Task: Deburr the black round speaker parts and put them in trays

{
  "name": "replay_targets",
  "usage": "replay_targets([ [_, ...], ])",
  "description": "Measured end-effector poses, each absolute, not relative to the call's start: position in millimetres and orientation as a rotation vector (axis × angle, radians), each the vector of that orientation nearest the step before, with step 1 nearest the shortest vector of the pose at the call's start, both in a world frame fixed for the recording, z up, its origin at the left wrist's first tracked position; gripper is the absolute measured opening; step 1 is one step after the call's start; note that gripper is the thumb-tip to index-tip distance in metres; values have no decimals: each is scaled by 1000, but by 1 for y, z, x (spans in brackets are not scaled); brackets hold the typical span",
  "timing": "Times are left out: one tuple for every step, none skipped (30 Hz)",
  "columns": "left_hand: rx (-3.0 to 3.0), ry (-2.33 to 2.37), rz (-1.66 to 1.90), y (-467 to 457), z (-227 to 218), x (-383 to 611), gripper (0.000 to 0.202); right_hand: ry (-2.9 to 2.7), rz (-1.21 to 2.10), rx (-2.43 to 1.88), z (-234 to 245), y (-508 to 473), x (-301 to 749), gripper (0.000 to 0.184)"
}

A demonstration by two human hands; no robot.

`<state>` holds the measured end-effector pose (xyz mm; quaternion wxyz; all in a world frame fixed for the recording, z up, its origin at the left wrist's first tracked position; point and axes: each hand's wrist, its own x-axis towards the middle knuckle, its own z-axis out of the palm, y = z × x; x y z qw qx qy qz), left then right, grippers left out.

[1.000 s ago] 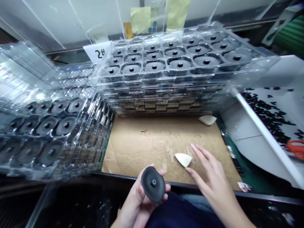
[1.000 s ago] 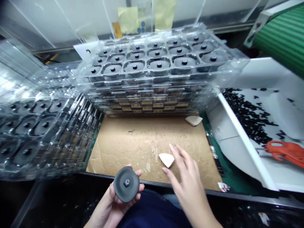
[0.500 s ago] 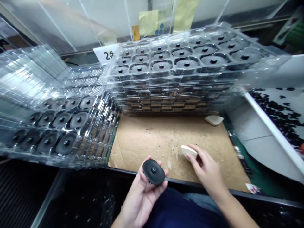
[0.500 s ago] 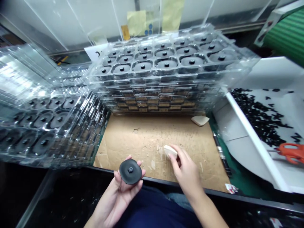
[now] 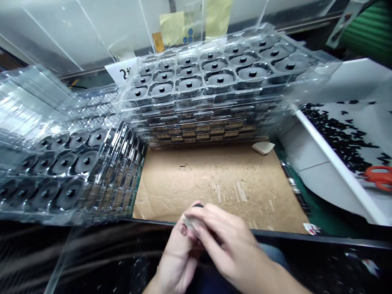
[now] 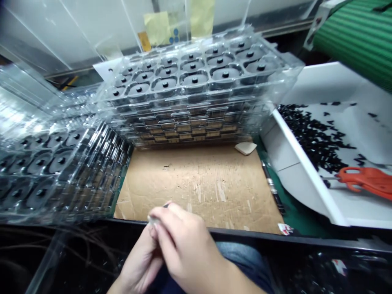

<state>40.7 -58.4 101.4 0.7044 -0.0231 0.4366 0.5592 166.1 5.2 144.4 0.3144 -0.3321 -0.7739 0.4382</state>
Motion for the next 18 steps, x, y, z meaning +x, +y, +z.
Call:
replay_targets([
  [-66,999,1247,-58,102,41,39,-2109,1230,-864,147,5,165,23],
  [-72,1023,1261,-57,104,42,40,-2163,1292,-876,149,6,164,22],
  [-75,1037,1270,-56,105,43,37,-2183,1305,-898,148,6,164,22],
  [-75,1040,1268,-54,107,43,30,-2156,1254,-922,147,7,163,21],
  [-70,1032,1258,-53,109,44,24,-2097,1170,-934,146,6,163,22],
  [-57,1013,1245,-51,111,43,23,-2025,1094,-925,145,6,164,23],
  [-38,991,1232,-50,113,42,27,-1966,1054,-894,145,4,165,24],
  [-20,977,1222,-48,115,41,35,-1943,1070,-852,145,3,166,24],
  [-7,971,1217,-47,116,40,43,-1957,1132,-820,146,3,168,24],
  [-1,975,1221,-46,116,40,49,-1992,1211,-809,148,3,170,23],
  [-4,989,1219,-45,117,40,51,-2027,1270,-828,149,3,171,23],
  [-10,1009,1210,-45,117,41,51,-2045,1284,-869,150,5,171,22],
  [-13,1023,1192,-44,117,42,48,-2042,1239,-912,151,6,170,22],
  [-9,1030,1176,-44,118,44,46,-2020,1153,-930,151,7,169,22],
  [-3,1028,1159,-45,118,45,44,-1991,1065,-914,151,8,169,23],
  [4,1027,1145,-45,119,45,43,-1969,1008,-885,151,8,170,24],
  [11,1020,1140,-46,121,45,45,-1965,994,-847,151,8,172,24],
  [13,1016,1139,-47,123,44,49,-1987,1033,-810,151,6,177,23],
])
